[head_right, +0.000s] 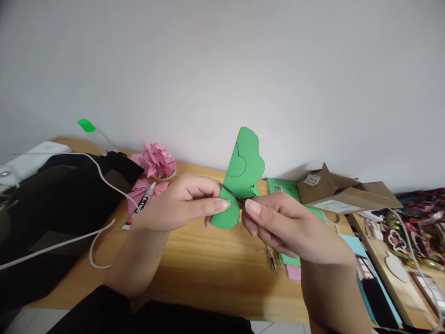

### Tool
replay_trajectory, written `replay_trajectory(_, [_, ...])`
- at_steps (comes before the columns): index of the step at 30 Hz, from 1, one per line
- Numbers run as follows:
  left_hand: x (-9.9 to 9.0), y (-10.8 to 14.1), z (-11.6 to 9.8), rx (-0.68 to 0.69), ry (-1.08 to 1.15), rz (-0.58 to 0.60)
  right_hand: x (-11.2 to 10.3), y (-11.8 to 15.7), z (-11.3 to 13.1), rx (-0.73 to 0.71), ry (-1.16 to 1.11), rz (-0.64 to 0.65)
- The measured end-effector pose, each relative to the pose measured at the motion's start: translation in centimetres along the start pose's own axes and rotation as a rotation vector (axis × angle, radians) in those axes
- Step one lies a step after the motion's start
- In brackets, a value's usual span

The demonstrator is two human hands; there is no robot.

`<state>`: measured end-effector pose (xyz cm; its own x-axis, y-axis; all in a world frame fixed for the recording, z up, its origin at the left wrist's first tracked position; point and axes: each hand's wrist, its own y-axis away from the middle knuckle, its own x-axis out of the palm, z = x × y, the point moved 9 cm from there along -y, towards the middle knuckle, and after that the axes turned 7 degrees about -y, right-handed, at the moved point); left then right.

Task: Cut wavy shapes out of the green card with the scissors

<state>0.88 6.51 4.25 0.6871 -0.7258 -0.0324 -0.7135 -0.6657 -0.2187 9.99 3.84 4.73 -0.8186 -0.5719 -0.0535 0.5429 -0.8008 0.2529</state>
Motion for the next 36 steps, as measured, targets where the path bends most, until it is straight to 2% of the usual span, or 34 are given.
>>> replay_trajectory(14, [0.1, -0.1, 0.2, -0.015, 0.003, 0.012, -0.5, 0.6, -1.0, 0.033, 0.026, -0.045])
replay_trajectory(20, [0.8, -0.5, 0.8, -0.024, 0.006, 0.052, -0.6, 0.8, -1.9, 0.045, -0.018, -0.053])
replay_trajectory(23, [1.4, -0.3, 2.5, -0.092, 0.005, 0.078, -0.6, 0.9, -3.4, 0.038, -0.054, -0.055])
replay_trajectory(25, [1.7, 0.2, 4.4, -0.167, -0.015, 0.078, -0.4, 0.8, -5.1, 0.054, -0.106, -0.05])
replay_trajectory(28, [2.2, 1.8, 7.6, -0.297, 0.0, 0.057, 0.3, 0.6, -9.3, 0.153, -0.253, -0.055])
replay_trajectory(32, [3.3, 4.6, 11.8, -0.463, 0.065, 0.022, 2.6, 0.5, -15.3, 0.323, -0.446, -0.021])
replay_trajectory(36, [4.1, 7.3, 15.4, -0.583, 0.118, -0.019, 4.2, 0.8, -18.9, 0.382, -0.56, -0.008])
